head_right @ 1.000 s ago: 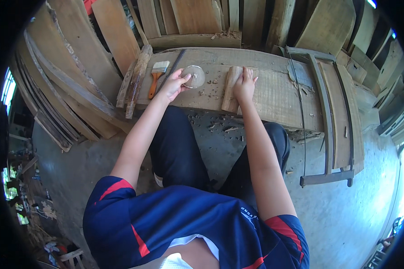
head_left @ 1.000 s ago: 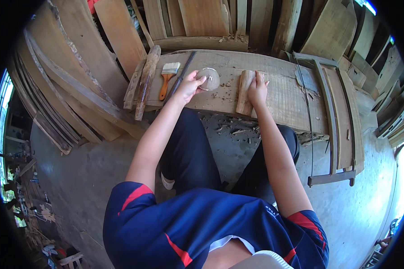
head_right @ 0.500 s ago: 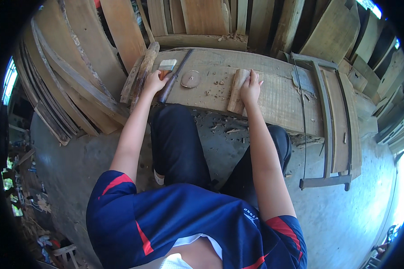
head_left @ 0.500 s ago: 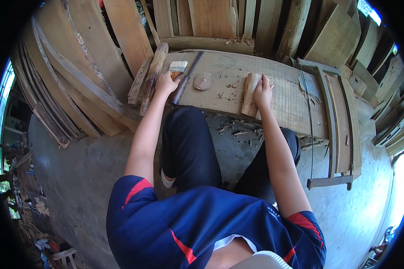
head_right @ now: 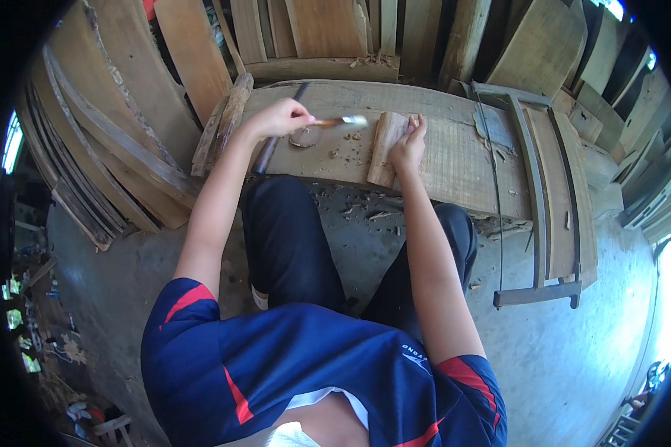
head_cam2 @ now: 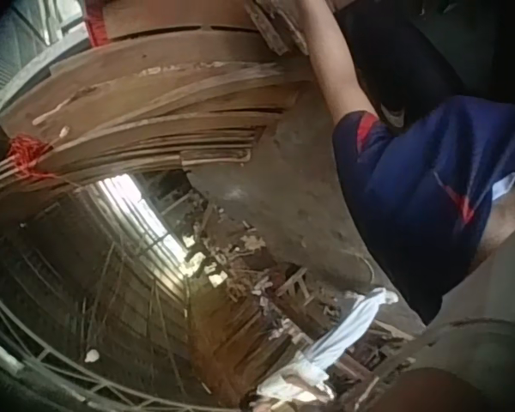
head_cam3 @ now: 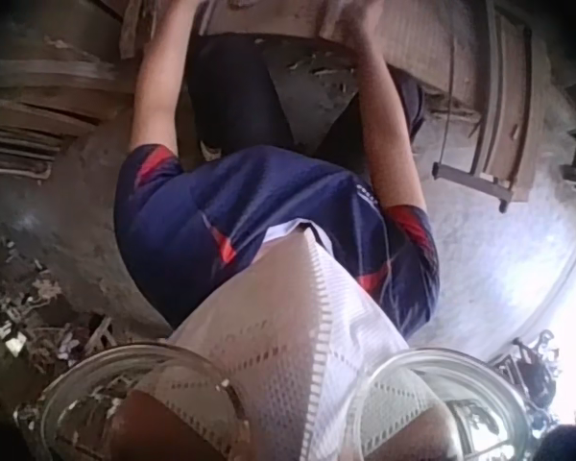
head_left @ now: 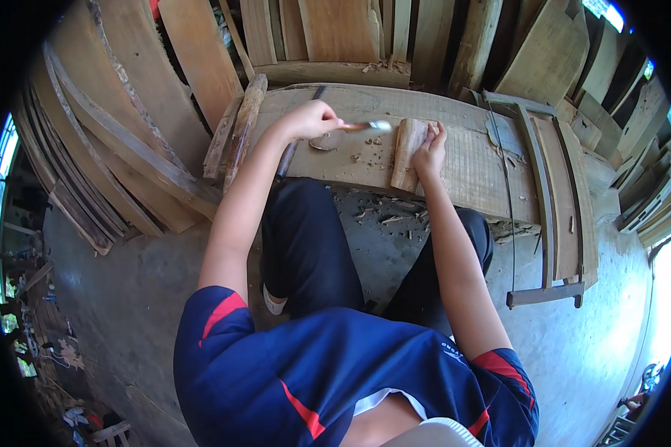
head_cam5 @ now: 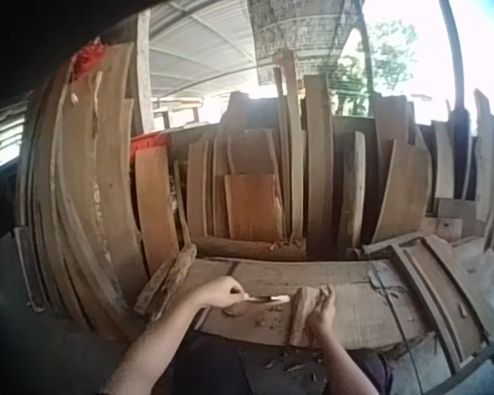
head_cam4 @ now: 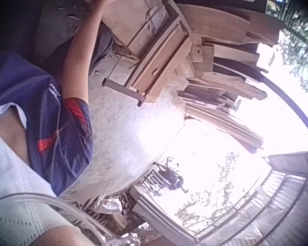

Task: The person sands a piece of wood with sandpaper, sweeps away wood dust with a brush, carves the wood using a chisel and a wooden mallet, and then sands and brushes the wood piece again.

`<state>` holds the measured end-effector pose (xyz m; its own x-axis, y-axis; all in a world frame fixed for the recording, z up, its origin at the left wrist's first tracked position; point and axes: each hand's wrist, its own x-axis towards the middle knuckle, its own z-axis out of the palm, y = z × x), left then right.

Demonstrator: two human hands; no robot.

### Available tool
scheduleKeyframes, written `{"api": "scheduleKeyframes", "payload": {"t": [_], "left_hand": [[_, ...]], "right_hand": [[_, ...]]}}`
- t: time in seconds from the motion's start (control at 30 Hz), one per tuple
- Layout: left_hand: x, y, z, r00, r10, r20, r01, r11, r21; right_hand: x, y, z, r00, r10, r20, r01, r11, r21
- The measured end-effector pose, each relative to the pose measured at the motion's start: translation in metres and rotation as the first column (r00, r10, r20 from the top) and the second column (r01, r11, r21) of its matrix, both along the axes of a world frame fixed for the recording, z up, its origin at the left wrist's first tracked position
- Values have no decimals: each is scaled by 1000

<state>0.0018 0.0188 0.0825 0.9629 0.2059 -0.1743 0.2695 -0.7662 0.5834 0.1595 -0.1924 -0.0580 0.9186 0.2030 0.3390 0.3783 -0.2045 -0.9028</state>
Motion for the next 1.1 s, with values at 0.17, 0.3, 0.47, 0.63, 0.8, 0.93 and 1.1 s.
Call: {"api": "scheduleKeyframes", "payload": {"t": [0.17,0.3,0.47,0.63,0.8,0.93,1.1], "left_hand": [[62,-13,-5,976,-166,-142,137,972,-193],[85,-11,-22,909,116,401,-212,955,205],[79,-28,25,990,-115,-83,83,944,-320],[85,-16,-8,987,94,130,-91,995,-31],[75,-19,2,961,158,228,-111,972,-207],[47,-25,37,998,53,-31,-56,994,-91],[26,-35,55,901,-174,-398,238,964,117]], "right_hand": [[-2,-1,5,1000,-28,-12,28,1000,-14],[-7,4,8,1000,-21,-23,20,1000,-18],[5,-9,0,998,-55,-26,54,998,-23],[-9,2,13,999,-11,-39,10,1000,-23],[0,-1,4,999,-40,8,40,999,10],[0,-2,8,997,52,50,-50,998,-46],[8,-19,22,929,201,311,-31,879,-475]]}}
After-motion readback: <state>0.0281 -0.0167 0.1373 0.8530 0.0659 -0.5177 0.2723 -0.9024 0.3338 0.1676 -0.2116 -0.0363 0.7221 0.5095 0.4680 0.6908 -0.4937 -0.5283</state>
